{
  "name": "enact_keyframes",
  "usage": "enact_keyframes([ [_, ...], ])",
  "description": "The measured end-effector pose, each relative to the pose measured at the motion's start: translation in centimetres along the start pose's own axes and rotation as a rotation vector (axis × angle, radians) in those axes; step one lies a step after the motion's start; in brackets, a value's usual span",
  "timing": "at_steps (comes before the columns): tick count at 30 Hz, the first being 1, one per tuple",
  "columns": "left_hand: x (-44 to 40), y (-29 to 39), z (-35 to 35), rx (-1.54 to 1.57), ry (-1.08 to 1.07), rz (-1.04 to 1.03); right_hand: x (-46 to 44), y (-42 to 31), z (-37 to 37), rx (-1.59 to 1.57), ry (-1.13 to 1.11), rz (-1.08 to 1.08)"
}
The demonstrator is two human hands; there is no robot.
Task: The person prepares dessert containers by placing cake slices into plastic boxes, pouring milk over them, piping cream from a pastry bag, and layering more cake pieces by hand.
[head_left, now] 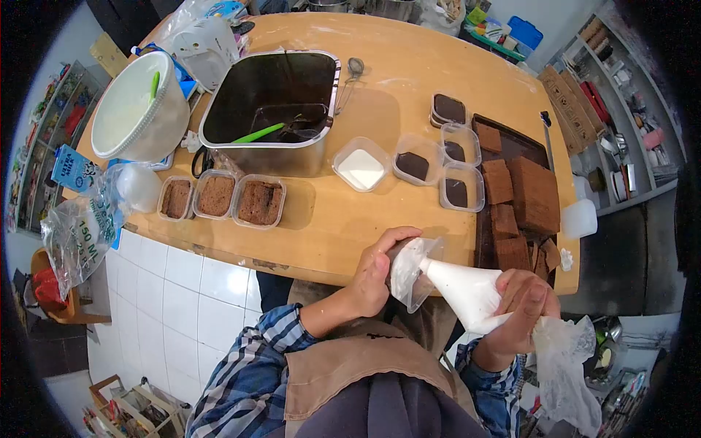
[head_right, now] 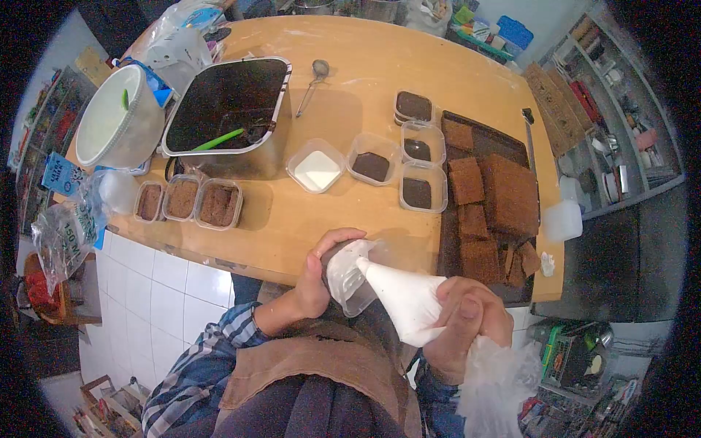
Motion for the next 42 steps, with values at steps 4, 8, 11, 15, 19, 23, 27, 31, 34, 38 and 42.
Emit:
enact_keyframes([
  [4, 0.1, -0.2, 0.1, -0.088, -0.025, -0.177, 0.0, 1.2, 1.2, -0.242, 0.065, -0.040],
  [8, 0.2, -0.2, 0.0, -0.137, -0.060, -0.350, -0.1, 3.3, 2.9, -0.546, 0.228, -0.142],
  [11, 0.3, -0.3, 0.0, -0.163, -0.063, -0.396, 0.1, 4.3, 3.0, -0.600, 0.303, -0.206],
  [15, 0.4, -0.6, -0.3, -0.105, -0.059, -0.389, -0.1, 4.8, 2.3, -0.606, 0.158, -0.194],
  [19, 0.3, -1.6, 0.0, 0.388, 0.019, -0.173, -0.2, 5.2, 2.4, -0.783, 0.252, -0.275],
  [23, -0.1, -2.3, 0.9, 0.766, 0.009, -0.010, -0.7, 6.0, 4.2, -1.038, 0.215, -0.434],
  [27, 0.9, -1.4, 1.8, 0.868, -0.017, 0.122, 0.4, 8.1, 7.9, -1.031, 0.251, -0.350],
  [31, 2.9, -1.5, 3.2, 0.906, 0.102, 0.162, 1.3, 9.4, 9.6, -1.097, 0.349, -0.428],
  [34, 4.1, -0.7, 4.4, 0.865, 0.141, 0.166, 1.1, 10.4, 10.6, -1.129, 0.294, -0.445],
  [38, 4.6, -0.2, 5.7, 0.608, 0.363, 0.129, 0.7, 10.9, 14.8, -1.154, 0.305, -0.251],
  [42, 4.9, -1.2, 7.4, 0.544, 0.376, 0.114, -1.4, 9.9, 21.2, -0.892, 0.389, -0.297],
])
Point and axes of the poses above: each hand's wrist, its own x-axis away from the middle knuckle, its own z-axis out of the back of the hand, y = z × x, the point moved 5 cm from there along -x, towards the middle knuckle, and after that the axes turned 6 degrees about -y, right-handed, at the moved point
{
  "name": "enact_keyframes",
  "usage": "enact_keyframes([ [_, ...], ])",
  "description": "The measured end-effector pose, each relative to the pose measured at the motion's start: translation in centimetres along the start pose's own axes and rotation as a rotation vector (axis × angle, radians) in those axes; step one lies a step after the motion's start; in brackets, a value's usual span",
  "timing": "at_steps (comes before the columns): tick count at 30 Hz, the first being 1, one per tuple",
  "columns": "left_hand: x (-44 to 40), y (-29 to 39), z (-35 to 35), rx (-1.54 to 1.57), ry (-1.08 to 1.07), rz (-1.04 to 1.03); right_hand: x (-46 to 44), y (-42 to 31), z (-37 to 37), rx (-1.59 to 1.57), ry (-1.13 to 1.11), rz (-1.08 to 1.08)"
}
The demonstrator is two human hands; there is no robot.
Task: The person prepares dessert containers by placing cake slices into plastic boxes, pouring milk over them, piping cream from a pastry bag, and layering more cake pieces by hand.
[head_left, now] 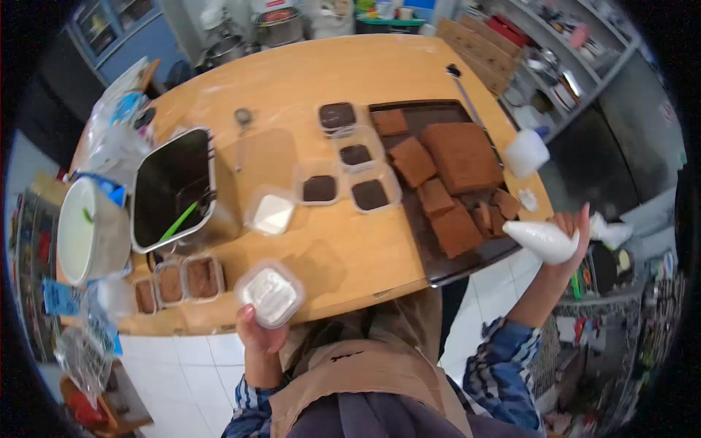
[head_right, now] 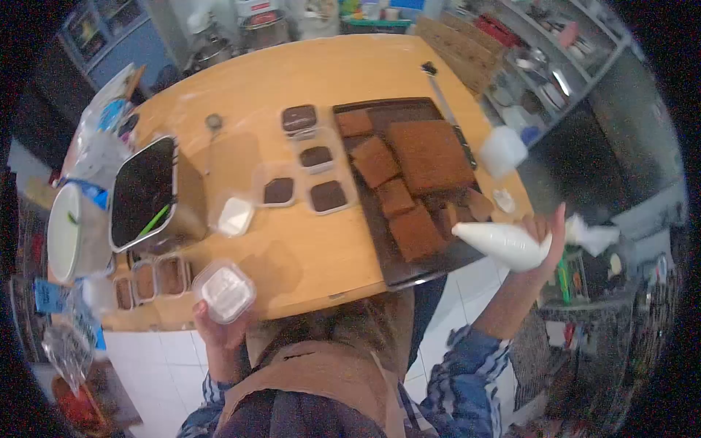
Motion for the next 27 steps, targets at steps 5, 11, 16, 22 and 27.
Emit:
enact_keyframes([
  [5, -0.2, -0.2, -0.3, 0.020, -0.066, 0.002, -4.6, -4.1, 2.6, 0.520, 0.438, -0.153],
  [11, -0.7, -0.2, -0.7, -0.011, -0.035, 0.016, -8.9, -5.0, 5.5, 0.449, 0.110, -0.070],
  [16, -0.8, -0.2, -1.2, -0.028, 0.002, -0.016, -7.4, -7.3, 13.5, 0.342, 0.537, 0.339],
  [22, -1.0, -0.4, -0.9, -0.014, -0.023, 0.019, -6.1, -1.3, 19.8, 0.156, 0.534, 0.090],
  [27, -0.9, -0.4, -1.0, -0.047, -0.012, 0.006, -6.5, 0.5, 19.9, 0.098, 0.566, 0.087],
])
Point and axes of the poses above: each hand's wrist, its own x-axis away from the middle knuckle, its own z-axis out of the back of the hand, y = z × x, the point moved 5 cm from there along -x, towards the middle knuckle, and after that the axes turned 6 degrees about -y, right-handed, at the moved point
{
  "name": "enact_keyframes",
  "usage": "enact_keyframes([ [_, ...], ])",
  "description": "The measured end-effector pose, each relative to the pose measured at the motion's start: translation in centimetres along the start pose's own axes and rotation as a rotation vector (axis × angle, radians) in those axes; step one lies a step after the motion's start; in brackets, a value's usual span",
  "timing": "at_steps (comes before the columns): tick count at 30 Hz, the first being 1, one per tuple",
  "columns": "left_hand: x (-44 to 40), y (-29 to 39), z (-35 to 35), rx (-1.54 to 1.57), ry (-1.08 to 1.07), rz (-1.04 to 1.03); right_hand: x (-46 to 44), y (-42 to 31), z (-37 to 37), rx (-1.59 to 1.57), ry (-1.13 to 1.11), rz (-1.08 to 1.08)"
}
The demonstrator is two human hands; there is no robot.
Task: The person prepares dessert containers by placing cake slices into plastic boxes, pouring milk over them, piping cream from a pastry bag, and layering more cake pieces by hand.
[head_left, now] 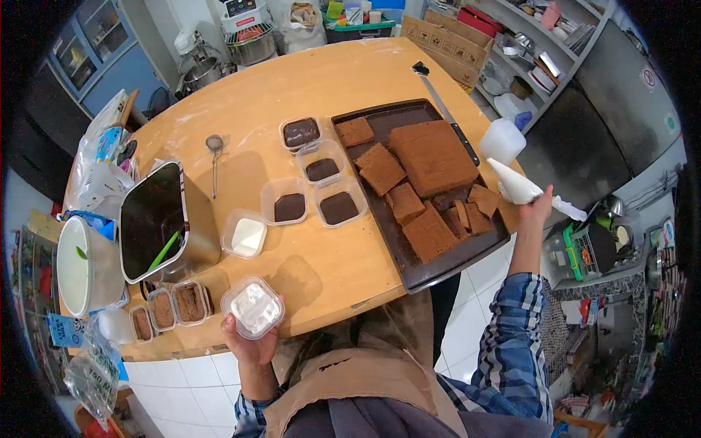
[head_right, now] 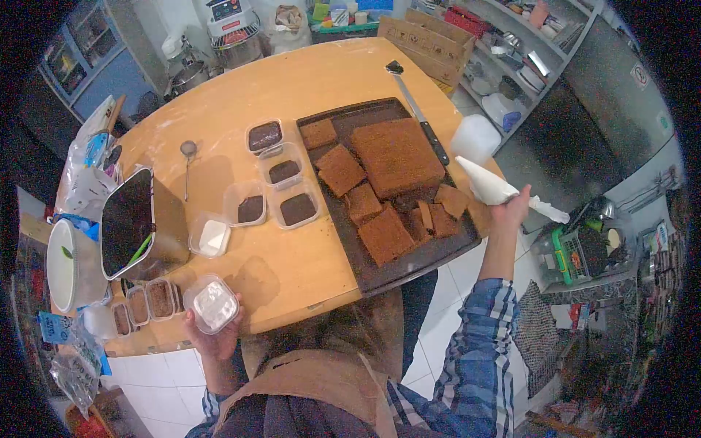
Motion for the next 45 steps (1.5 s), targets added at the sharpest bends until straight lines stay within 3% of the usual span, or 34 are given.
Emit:
enact_keyframes([
  [8, -0.1, 0.1, -0.7, 0.004, -0.051, 0.028, -1.3, 0.1, 3.3, -0.058, 0.076, 0.134],
  [11, -0.1, 0.1, -0.7, -0.010, -0.027, 0.026, 3.1, -1.6, -0.5, -0.096, 0.065, 0.129],
  [16, -0.2, 0.0, -0.3, 0.010, 0.010, 0.003, 12.3, -0.8, -8.9, -0.159, -0.454, 0.001],
  [19, -0.2, 0.1, -0.6, 0.010, -0.014, -0.006, 19.2, 2.7, -13.7, 0.092, -0.260, -0.052],
  [20, -0.2, 0.2, -0.7, 0.015, -0.027, -0.009, 21.0, 4.5, -14.4, 0.012, -0.227, -0.055],
  [22, 0.0, 0.2, -1.0, 0.012, -0.005, -0.013, 24.5, 7.3, -16.1, -0.142, -0.329, -0.064],
  [26, 0.2, 0.1, -0.9, 0.062, -0.001, 0.002, 28.8, 11.4, -16.6, -0.035, -0.542, 0.177],
  [29, 0.1, 0.3, -1.1, 0.022, -0.017, 0.004, 30.1, 13.4, -16.9, 0.093, -0.634, 0.222],
  [36, 0.3, -0.1, 0.0, 0.003, 0.073, -0.019, 31.2, 16.0, -16.3, 0.085, -0.649, 0.179],
  [39, 0.2, 0.1, -0.2, -0.011, 0.003, -0.004, 31.8, 15.8, -13.9, 0.445, -0.557, 0.051],
  [42, 0.3, 0.0, -0.1, 0.000, 0.012, 0.009, 32.8, 12.9, -14.1, 0.796, -0.824, 0.318],
  [45, 0.2, -0.2, 0.3, 0.028, 0.024, 0.020, 33.6, 11.4, -13.0, 1.096, -0.932, 0.297],
])
Point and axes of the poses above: each hand's wrist, its own x-axis away from the middle knuckle, its own z-axis out of the back of the hand, y = z × x, the point moved 5 cm from there along -x, towards the middle knuckle, and after that the axes turned 6 degrees about -y, right-handed, at the moved point
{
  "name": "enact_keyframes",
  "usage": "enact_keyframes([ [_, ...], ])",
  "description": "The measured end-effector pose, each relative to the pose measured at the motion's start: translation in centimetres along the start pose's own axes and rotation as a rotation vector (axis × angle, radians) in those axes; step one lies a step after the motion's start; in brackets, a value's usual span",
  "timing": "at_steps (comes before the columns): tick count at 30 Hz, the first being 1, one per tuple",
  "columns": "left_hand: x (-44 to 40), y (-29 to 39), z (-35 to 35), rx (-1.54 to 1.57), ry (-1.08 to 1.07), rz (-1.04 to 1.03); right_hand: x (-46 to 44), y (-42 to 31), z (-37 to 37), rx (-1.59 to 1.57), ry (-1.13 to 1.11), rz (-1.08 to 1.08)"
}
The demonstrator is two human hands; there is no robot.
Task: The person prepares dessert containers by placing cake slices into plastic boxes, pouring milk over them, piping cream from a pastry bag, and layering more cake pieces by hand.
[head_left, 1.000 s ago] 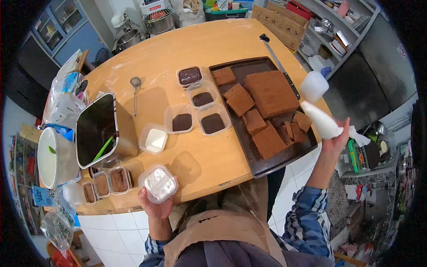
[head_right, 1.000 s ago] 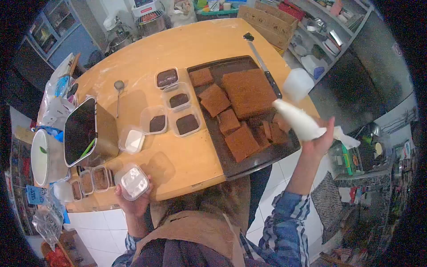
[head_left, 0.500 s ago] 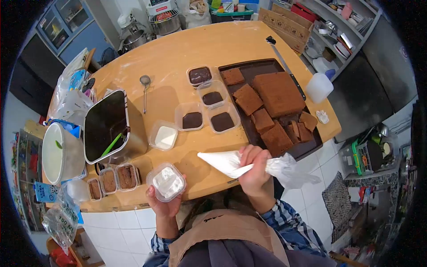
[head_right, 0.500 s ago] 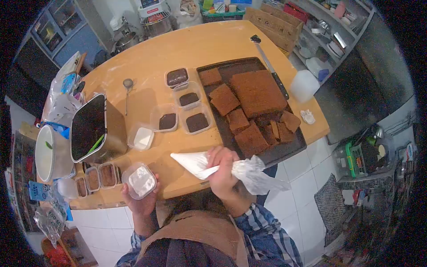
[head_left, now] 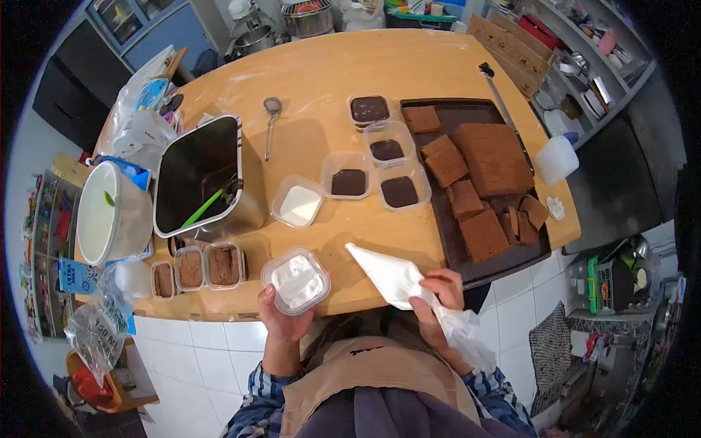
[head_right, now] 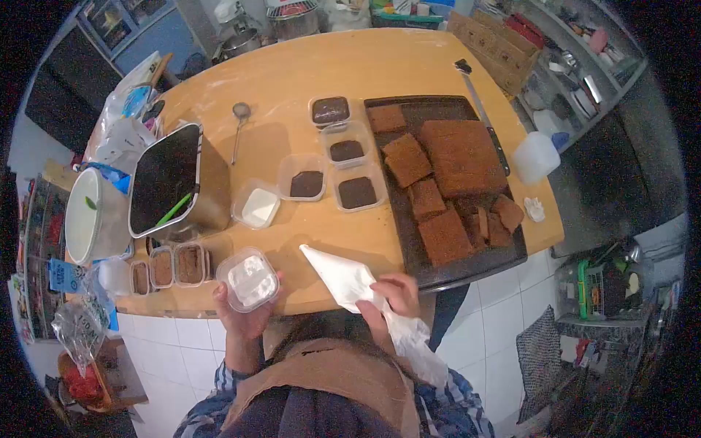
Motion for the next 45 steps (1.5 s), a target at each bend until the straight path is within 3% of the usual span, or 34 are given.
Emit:
enact_keyframes([
  [2, -0.1, 0.1, -0.2, -0.006, -0.019, 0.008, 0.8, -0.2, 0.4, 0.077, -0.084, -0.092],
  [5, -0.1, 0.2, -0.4, -0.004, -0.027, 0.025, 1.9, 1.4, -0.1, -0.088, 0.000, -0.176],
  [12, 0.0, 0.3, -1.0, -0.007, -0.048, 0.005, 1.3, 1.0, -2.3, -0.194, 0.119, -0.162],
  [15, 0.1, 0.3, -0.8, -0.016, -0.068, 0.017, 0.2, 0.5, -2.2, -0.213, 0.091, -0.219],
  [18, 0.1, 0.3, -0.7, -0.010, -0.082, 0.026, 0.1, 0.7, -1.9, -0.200, 0.043, -0.129],
  [21, 0.1, 0.4, -0.6, -0.054, -0.025, -0.012, 0.6, 0.8, -1.2, -0.343, -0.065, -0.242],
  [24, 0.1, 0.4, -0.8, -0.023, -0.032, -0.006, 1.3, 1.4, 2.2, -0.012, -0.133, -0.221],
  [29, 0.0, 0.3, -0.8, 0.001, -0.045, 0.005, 0.3, 1.2, 8.9, -0.177, 0.070, -0.267],
  [32, 0.1, 0.2, -0.9, 0.001, -0.063, 0.009, -3.9, -1.8, 11.4, 0.317, 0.095, 0.042],
  [34, 0.1, 0.1, -1.0, 0.008, -0.070, 0.008, -7.9, -3.0, 10.5, 0.424, 0.076, 0.126],
  [36, 0.2, 0.2, -1.2, 0.020, -0.078, 0.005, -11.9, -2.0, 8.7, 0.549, -0.114, 0.049],
  [38, 0.2, 0.2, -1.0, 0.006, -0.064, -0.010, -14.9, -0.5, 6.8, 0.737, -0.257, 0.151],
  [45, 0.2, 0.2, -1.0, 0.048, -0.100, 0.014, -21.7, 4.1, 3.2, 0.942, -0.666, 0.041],
])
Point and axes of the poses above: each hand's wrist, its own x-axis away from the middle knuckle, its own z-axis out of the back of the hand, y = z × x, the point moved 5 cm from there along -x, towards the middle knuckle, and after that the axes turned 6 degrees about -y, right-handed, at the moved point
